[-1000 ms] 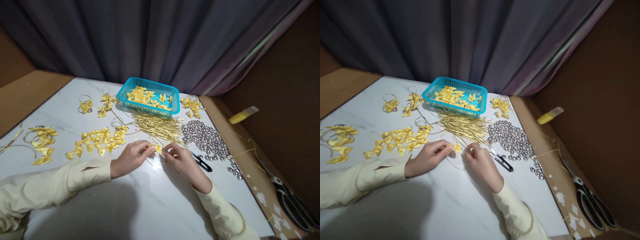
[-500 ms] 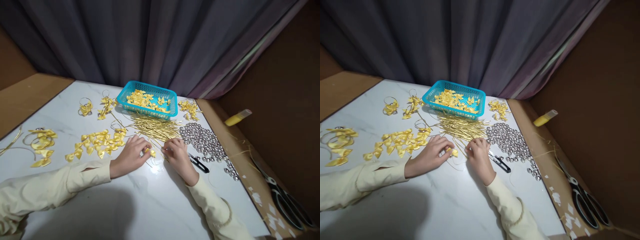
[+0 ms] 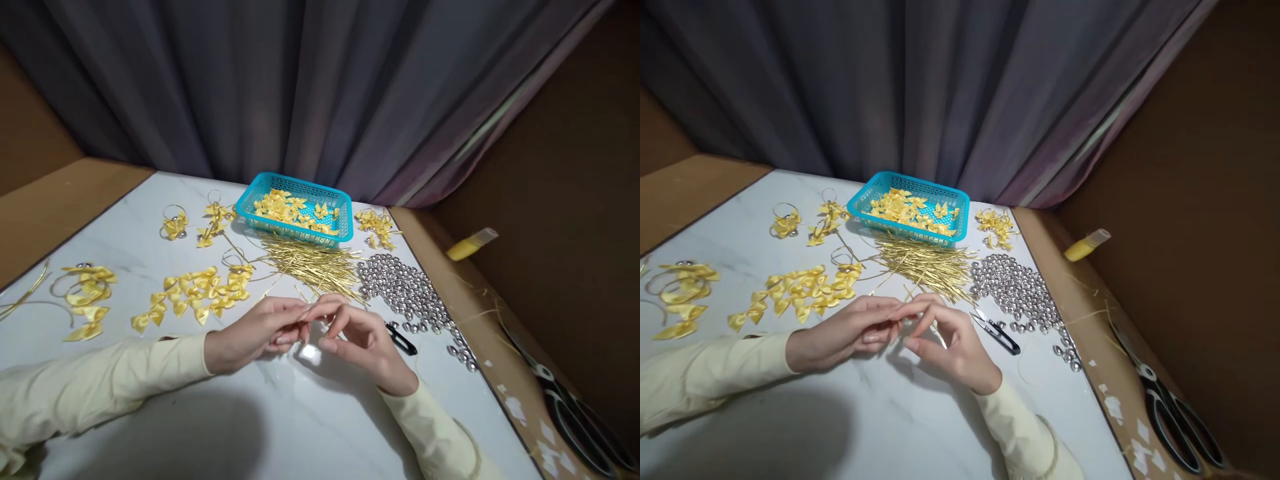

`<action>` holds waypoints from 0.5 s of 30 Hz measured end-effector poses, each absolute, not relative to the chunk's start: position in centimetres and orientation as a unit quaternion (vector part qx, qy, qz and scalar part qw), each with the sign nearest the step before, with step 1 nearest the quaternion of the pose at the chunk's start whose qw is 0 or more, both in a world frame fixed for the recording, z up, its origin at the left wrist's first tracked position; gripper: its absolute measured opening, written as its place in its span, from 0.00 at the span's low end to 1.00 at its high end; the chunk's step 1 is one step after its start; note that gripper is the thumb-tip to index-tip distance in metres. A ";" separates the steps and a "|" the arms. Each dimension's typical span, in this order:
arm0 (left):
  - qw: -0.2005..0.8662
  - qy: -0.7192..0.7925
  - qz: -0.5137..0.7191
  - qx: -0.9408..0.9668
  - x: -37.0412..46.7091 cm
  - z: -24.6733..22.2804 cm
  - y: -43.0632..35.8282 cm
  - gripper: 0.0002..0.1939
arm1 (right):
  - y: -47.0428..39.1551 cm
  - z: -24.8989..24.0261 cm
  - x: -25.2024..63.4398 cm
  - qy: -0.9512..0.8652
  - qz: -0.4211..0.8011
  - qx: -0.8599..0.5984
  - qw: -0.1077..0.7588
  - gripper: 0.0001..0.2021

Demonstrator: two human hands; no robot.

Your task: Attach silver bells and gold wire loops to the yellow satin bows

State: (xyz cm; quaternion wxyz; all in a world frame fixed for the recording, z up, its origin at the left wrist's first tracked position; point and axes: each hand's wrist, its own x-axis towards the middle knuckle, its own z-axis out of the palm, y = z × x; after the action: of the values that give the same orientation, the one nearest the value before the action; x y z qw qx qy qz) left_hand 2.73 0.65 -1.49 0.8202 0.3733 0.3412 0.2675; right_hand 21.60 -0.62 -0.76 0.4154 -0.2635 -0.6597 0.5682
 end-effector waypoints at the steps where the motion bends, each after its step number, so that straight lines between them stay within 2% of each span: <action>1: 0.839 0.331 0.264 0.340 2.8 -1.5 0.7 0.15 | -0.6 -0.9 21.6 -0.643 0.589 -0.257 0.415 0.07; 6: 0.876 0.299 0.274 0.261 2.9 -2.0 1.0 0.09 | -0.3 -1.3 21.8 -0.546 0.677 -0.228 0.438 0.06; 15: 0.847 0.288 0.333 0.297 2.4 -2.7 1.9 0.05 | 0.4 -2.3 21.3 -0.324 0.788 -0.208 0.480 0.06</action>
State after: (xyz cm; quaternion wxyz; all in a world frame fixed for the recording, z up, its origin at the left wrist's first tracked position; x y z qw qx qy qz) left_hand 2.39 1.86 -2.73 0.8474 0.2966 0.2883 0.3329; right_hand 21.30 0.41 -2.32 0.4803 -0.2081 -0.3239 0.7881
